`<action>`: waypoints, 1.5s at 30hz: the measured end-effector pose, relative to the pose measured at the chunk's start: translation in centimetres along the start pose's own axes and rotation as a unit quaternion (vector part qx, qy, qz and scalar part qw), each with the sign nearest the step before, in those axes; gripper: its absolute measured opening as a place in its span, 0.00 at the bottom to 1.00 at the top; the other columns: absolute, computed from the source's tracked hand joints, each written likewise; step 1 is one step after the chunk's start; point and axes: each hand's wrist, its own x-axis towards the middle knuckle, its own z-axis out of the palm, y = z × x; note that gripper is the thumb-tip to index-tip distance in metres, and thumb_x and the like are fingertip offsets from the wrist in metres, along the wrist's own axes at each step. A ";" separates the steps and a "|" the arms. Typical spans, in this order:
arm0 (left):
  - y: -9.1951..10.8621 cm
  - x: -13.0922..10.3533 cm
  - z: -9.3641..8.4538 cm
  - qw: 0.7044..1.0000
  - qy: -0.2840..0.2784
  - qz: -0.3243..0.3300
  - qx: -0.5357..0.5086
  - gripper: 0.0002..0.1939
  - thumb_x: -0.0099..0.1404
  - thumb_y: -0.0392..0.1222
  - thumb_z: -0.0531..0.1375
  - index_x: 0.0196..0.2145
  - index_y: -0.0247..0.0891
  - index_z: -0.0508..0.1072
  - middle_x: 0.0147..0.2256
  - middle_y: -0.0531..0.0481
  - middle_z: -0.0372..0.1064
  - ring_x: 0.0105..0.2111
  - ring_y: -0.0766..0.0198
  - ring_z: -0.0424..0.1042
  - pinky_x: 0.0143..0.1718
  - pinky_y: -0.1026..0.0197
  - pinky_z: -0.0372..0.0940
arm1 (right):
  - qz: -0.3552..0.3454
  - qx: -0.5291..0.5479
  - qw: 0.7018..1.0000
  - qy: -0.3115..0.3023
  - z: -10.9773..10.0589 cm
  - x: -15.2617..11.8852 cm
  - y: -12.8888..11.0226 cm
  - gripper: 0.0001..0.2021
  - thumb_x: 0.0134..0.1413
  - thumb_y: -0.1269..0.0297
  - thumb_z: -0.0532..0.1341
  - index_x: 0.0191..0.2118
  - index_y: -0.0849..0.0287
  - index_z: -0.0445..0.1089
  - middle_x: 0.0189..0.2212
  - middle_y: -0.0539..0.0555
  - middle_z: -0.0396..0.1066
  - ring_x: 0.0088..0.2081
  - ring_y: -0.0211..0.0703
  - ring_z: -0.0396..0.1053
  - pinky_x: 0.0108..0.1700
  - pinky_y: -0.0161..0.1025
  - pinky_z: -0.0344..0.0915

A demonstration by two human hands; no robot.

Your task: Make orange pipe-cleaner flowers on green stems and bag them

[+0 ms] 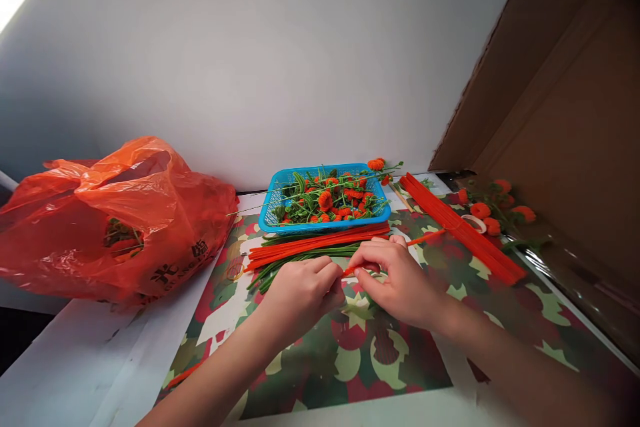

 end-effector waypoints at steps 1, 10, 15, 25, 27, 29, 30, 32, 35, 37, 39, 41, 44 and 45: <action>0.0 0.0 0.1 1.000 0.000 0.003 0.006 0.10 0.60 0.31 0.50 0.26 0.36 0.69 0.20 0.54 0.63 0.18 0.69 0.59 0.19 0.67 0.50 | -0.005 -0.006 1.000 0.001 0.0 0.0 0.0 0.09 0.52 0.75 0.54 0.26 0.57 0.68 0.24 0.46 0.71 0.30 0.37 0.64 0.40 0.42 0.46; -0.3 0.1 0.5 0.987 -0.039 -0.079 -0.136 0.08 0.56 0.29 0.51 0.23 0.36 0.66 0.19 0.56 0.59 0.19 0.71 0.54 0.20 0.68 0.48 | -0.083 -0.096 0.991 0.040 0.6 0.0 0.4 0.08 0.53 0.74 0.55 0.28 0.58 0.69 0.26 0.47 0.71 0.30 0.37 0.62 0.40 0.43 0.44; -0.7 0.6 -0.1 0.942 -0.083 -0.188 -0.266 0.08 0.56 0.31 0.52 0.21 0.36 0.64 0.18 0.57 0.57 0.19 0.72 0.53 0.20 0.70 0.49 | -0.084 -0.082 0.993 0.002 -0.3 0.4 0.5 0.09 0.56 0.74 0.54 0.32 0.57 0.70 0.26 0.47 0.70 0.29 0.36 0.61 0.39 0.42 0.45; -0.5 0.8 -0.9 0.957 -0.094 -0.139 -0.238 0.11 0.64 0.38 0.52 0.25 0.37 0.66 0.21 0.55 0.59 0.21 0.71 0.55 0.22 0.68 0.50 | -0.073 -0.051 0.995 -0.047 -1.3 0.4 0.5 0.10 0.61 0.67 0.54 0.29 0.56 0.69 0.23 0.46 0.70 0.28 0.37 0.62 0.40 0.42 0.46; -0.5 0.8 -1.0 0.961 -0.087 -0.116 -0.233 0.12 0.66 0.39 0.51 0.25 0.37 0.67 0.21 0.55 0.59 0.21 0.71 0.55 0.23 0.68 0.50 | -0.083 -0.063 0.993 -0.048 -1.3 0.4 0.4 0.10 0.60 0.68 0.54 0.28 0.57 0.68 0.23 0.47 0.69 0.28 0.37 0.61 0.40 0.42 0.46; -0.6 0.8 -1.1 0.961 -0.087 -0.103 -0.241 0.12 0.66 0.39 0.51 0.26 0.37 0.68 0.21 0.55 0.60 0.21 0.70 0.56 0.23 0.68 0.51 | -0.098 -0.072 0.991 -0.056 -1.4 0.3 0.3 0.09 0.59 0.69 0.54 0.29 0.58 0.67 0.23 0.47 0.68 0.28 0.37 0.60 0.39 0.42 0.46; -0.6 0.8 -1.1 0.959 -0.089 -0.100 -0.248 0.12 0.66 0.39 0.51 0.27 0.37 0.68 0.21 0.55 0.61 0.21 0.71 0.56 0.23 0.68 0.51 | -0.107 -0.076 0.990 -0.059 -1.4 0.3 0.3 0.08 0.59 0.69 0.54 0.29 0.58 0.66 0.24 0.47 0.68 0.28 0.37 0.60 0.39 0.42 0.46; -0.7 0.8 -1.2 0.955 -0.094 -0.097 -0.265 0.11 0.66 0.38 0.52 0.27 0.37 0.68 0.22 0.54 0.63 0.21 0.71 0.57 0.24 0.68 0.52 | -0.116 -0.079 0.988 -0.066 -1.5 0.3 0.2 0.08 0.59 0.69 0.54 0.29 0.58 0.65 0.24 0.47 0.67 0.28 0.36 0.60 0.40 0.42 0.46; -0.7 0.8 -1.3 0.952 -0.094 -0.096 -0.277 0.11 0.67 0.38 0.52 0.28 0.37 0.68 0.23 0.54 0.64 0.22 0.71 0.58 0.24 0.69 0.52 | -0.103 -0.061 0.990 -0.074 -1.5 0.3 0.0 0.07 0.58 0.70 0.53 0.29 0.58 0.65 0.24 0.46 0.67 0.28 0.36 0.60 0.40 0.42 0.46; -0.6 0.8 -1.4 0.952 -0.092 -0.099 -0.273 0.11 0.67 0.38 0.52 0.27 0.37 0.68 0.23 0.55 0.64 0.22 0.71 0.57 0.24 0.68 0.53 | -0.084 -0.040 0.993 -0.076 -1.5 0.2 -0.1 0.06 0.57 0.71 0.54 0.30 0.58 0.66 0.24 0.46 0.67 0.28 0.36 0.61 0.40 0.41 0.46; -0.5 0.8 -1.4 0.954 -0.088 -0.102 -0.267 0.11 0.66 0.37 0.51 0.27 0.37 0.68 0.22 0.55 0.63 0.22 0.71 0.57 0.25 0.68 0.53 | -0.068 -0.025 0.995 -0.069 -1.4 0.2 -0.1 0.06 0.56 0.72 0.55 0.30 0.58 0.66 0.25 0.46 0.67 0.28 0.36 0.61 0.40 0.41 0.47; -0.4 0.7 -1.4 0.955 -0.086 -0.100 -0.265 0.11 0.66 0.37 0.51 0.27 0.37 0.68 0.22 0.54 0.62 0.22 0.71 0.57 0.24 0.68 0.52 | -0.055 -0.013 0.996 -0.065 -1.4 0.2 -0.1 0.06 0.55 0.73 0.55 0.30 0.57 0.66 0.25 0.46 0.67 0.28 0.36 0.61 0.41 0.41 0.48; -0.4 0.6 -1.3 0.955 -0.079 -0.092 -0.271 0.11 0.66 0.36 0.51 0.27 0.37 0.67 0.23 0.54 0.62 0.22 0.71 0.56 0.24 0.68 0.51 | -0.049 0.001 0.997 -0.066 -1.2 0.2 -0.2 0.07 0.56 0.73 0.54 0.31 0.57 0.67 0.27 0.47 0.69 0.30 0.37 0.62 0.41 0.41 0.49; -0.3 0.6 -1.3 0.955 -0.074 -0.090 -0.273 0.10 0.65 0.35 0.51 0.26 0.37 0.67 0.23 0.54 0.62 0.22 0.71 0.56 0.24 0.68 0.51 | -0.048 0.002 0.997 -0.067 -1.2 0.2 -0.2 0.07 0.56 0.73 0.54 0.31 0.56 0.67 0.28 0.47 0.70 0.30 0.37 0.62 0.41 0.41 0.49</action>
